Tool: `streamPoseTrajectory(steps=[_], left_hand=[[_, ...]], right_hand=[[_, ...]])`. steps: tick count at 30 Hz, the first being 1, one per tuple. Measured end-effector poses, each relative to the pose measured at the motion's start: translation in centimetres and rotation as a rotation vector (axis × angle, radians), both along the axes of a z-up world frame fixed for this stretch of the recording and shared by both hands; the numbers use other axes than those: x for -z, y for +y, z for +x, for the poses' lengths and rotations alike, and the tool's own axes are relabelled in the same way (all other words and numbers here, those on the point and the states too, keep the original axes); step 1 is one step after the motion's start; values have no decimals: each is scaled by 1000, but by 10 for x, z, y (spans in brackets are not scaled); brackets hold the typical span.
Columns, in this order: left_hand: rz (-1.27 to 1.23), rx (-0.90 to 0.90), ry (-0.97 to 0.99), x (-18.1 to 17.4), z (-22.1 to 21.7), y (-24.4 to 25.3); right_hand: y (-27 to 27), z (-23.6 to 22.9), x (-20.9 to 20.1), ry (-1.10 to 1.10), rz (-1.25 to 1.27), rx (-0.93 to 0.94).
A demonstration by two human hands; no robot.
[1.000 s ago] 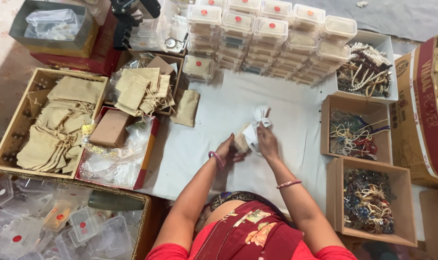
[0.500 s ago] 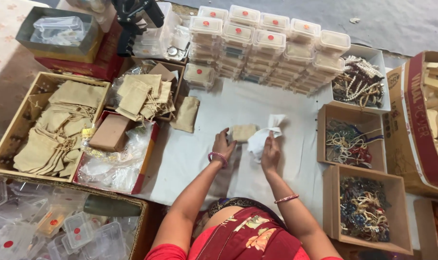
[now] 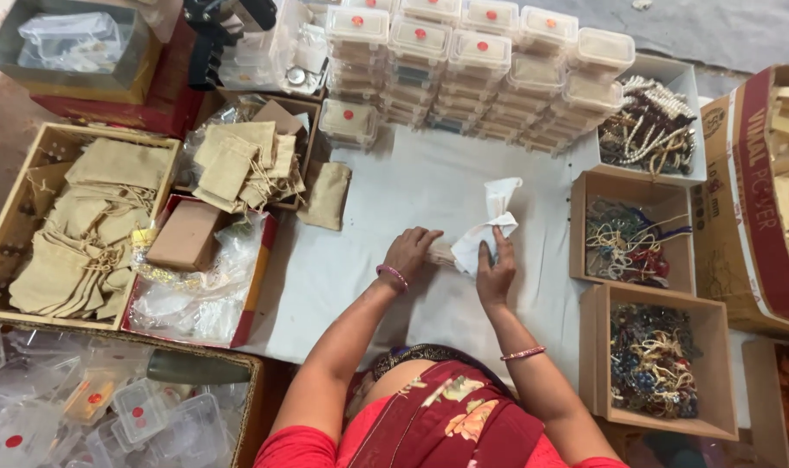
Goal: The person cleans a beaded necklace with a white cloth, places it into a small plastic container, and then puts the container into a cloth pouch. They repeat this process with a second necklace, wiping each one before packaging it.
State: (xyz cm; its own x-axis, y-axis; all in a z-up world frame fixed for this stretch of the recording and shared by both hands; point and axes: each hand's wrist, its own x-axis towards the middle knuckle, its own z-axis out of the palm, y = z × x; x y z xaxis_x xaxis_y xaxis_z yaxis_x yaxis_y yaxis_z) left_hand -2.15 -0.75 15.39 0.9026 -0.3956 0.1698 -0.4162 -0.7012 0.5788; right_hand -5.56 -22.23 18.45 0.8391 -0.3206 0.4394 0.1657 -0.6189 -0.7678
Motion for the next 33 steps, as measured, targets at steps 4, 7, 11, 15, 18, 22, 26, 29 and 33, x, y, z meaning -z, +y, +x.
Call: streamPoseTrajectory(steps=[4, 7, 11, 15, 18, 22, 26, 29, 33], left_hand=[[32, 79, 71, -21, -20, 2], [-113, 141, -94, -7, -23, 3], [-36, 76, -9, 34, -21, 2], [53, 5, 279, 11, -13, 6], [-2, 18, 357, -36, -18, 6], [-118, 66, 93, -11, -13, 11], [-136, -20, -91, -9, 33, 39], [-163, -242, -103, -39, 81, 76], [-18, -487, -216, -70, 157, 131]], right_hand=[[12, -14, 10, 231, -171, -100], [40, -33, -5, 146, -567, -251], [55, -40, -13, 85, -599, -449], [40, -43, -41, -4, -554, -724], [1, -40, -25, -93, -611, -787], [-52, -29, 12, -31, -567, -537], [-69, -31, 16, 79, -514, -175], [-68, -32, 18, 72, -574, -129], [-65, -36, 13, 105, -632, -107]])
